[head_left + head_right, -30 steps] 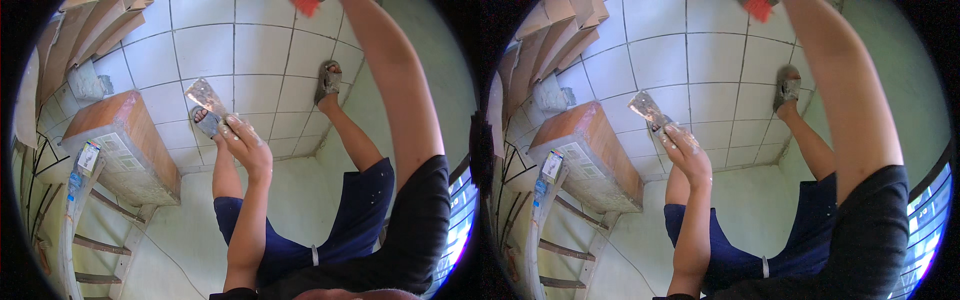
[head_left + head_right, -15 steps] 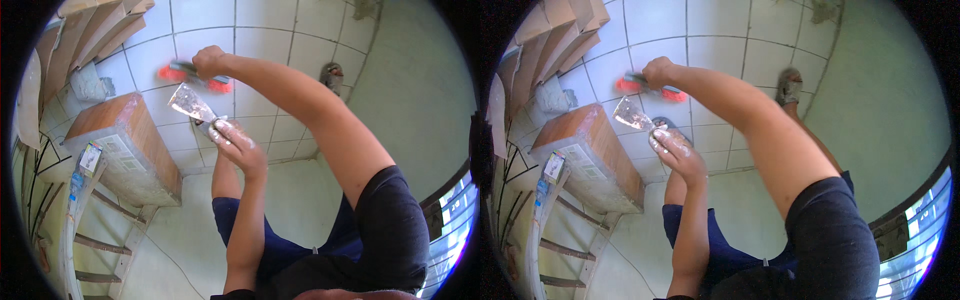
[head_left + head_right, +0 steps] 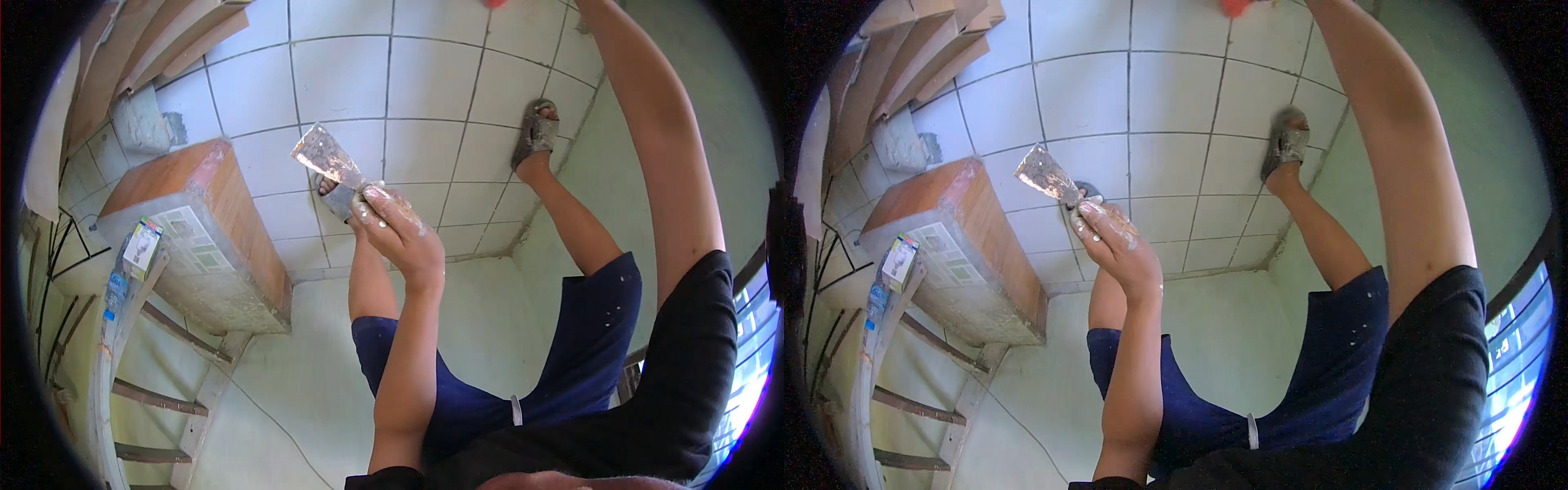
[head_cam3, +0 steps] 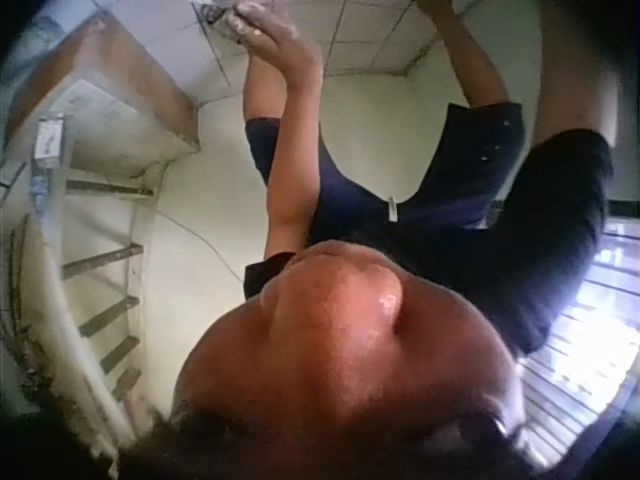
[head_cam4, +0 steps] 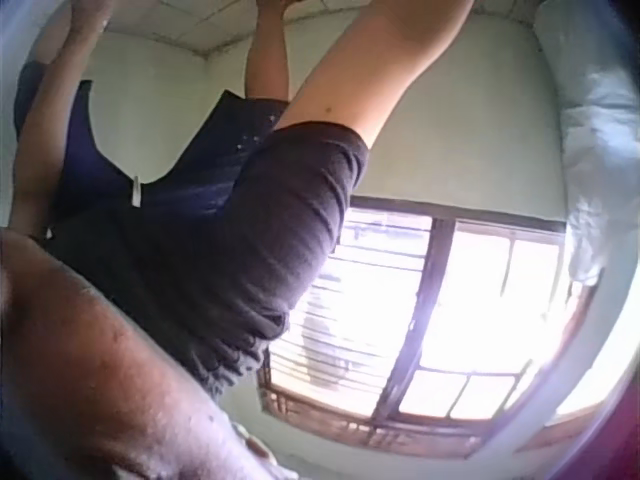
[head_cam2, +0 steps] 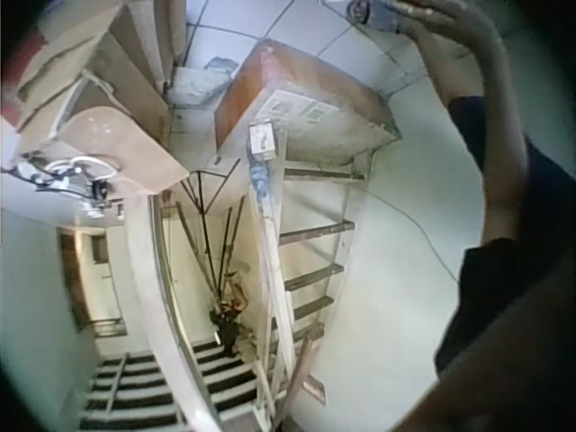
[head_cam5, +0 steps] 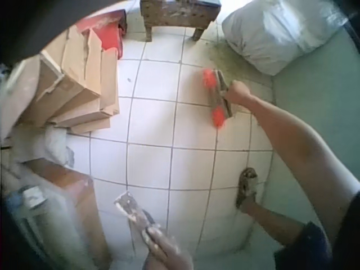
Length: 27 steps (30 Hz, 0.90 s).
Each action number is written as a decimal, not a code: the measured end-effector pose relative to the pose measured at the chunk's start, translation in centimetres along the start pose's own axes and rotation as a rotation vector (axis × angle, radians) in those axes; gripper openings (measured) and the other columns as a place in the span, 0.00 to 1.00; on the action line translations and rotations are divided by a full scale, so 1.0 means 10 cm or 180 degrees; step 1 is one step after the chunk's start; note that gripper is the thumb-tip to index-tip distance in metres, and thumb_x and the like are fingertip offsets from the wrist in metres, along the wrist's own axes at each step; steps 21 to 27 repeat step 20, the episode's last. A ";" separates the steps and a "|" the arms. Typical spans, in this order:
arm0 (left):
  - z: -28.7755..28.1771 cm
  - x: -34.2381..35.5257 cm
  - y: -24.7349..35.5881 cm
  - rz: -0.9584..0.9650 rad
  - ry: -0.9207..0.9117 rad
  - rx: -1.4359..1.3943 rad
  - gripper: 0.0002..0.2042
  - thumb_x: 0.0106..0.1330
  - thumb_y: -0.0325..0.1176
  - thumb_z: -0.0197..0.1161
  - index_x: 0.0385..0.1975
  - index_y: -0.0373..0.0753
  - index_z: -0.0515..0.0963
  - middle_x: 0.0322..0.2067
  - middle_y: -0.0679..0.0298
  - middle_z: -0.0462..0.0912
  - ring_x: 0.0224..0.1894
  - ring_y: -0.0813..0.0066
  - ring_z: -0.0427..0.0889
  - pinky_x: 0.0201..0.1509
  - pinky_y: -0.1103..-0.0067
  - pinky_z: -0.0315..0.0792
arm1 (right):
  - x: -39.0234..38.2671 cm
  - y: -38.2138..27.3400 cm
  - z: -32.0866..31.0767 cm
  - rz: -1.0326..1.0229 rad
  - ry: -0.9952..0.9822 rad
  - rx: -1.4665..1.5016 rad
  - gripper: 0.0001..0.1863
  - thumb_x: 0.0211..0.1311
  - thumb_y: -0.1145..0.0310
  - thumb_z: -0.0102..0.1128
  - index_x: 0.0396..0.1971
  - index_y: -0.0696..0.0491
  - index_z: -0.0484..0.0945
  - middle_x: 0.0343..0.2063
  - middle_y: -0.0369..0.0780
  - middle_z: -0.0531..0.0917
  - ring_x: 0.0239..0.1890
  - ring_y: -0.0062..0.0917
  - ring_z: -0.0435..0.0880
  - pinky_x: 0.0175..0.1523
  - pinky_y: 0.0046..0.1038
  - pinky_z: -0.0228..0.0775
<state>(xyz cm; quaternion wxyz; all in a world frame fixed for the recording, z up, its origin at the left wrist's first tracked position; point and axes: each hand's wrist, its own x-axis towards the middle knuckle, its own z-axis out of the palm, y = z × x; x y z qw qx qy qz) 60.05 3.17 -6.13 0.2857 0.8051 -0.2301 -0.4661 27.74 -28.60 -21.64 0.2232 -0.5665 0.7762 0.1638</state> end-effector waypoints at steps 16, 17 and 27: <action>0.32 -0.13 -0.59 0.1816 0.0097 0.2058 0.17 0.79 0.32 0.42 0.55 0.23 0.66 0.46 0.49 0.73 0.40 0.66 0.75 0.44 0.75 0.73 | -1.40 0.49 2.11 -0.2067 -0.0720 -0.0375 0.11 0.50 0.64 0.60 0.30 0.53 0.84 0.31 0.48 0.86 0.36 0.44 0.86 0.40 0.44 0.79; 0.36 -0.16 -0.60 0.1491 -0.0026 0.1719 0.17 0.78 0.32 0.42 0.54 0.23 0.67 0.45 0.49 0.73 0.40 0.65 0.75 0.44 0.75 0.72 | -1.11 0.62 1.98 -0.1991 -0.0558 -0.0518 0.10 0.52 0.64 0.59 0.31 0.53 0.84 0.30 0.47 0.86 0.35 0.41 0.87 0.38 0.43 0.79; 0.44 -0.24 -0.54 0.0642 -0.0197 0.0991 0.17 0.79 0.33 0.42 0.51 0.23 0.68 0.42 0.51 0.74 0.37 0.67 0.75 0.42 0.75 0.71 | -0.53 0.87 1.66 -0.1336 -0.0995 -0.0197 0.11 0.57 0.62 0.58 0.31 0.53 0.84 0.29 0.45 0.86 0.34 0.38 0.88 0.39 0.42 0.79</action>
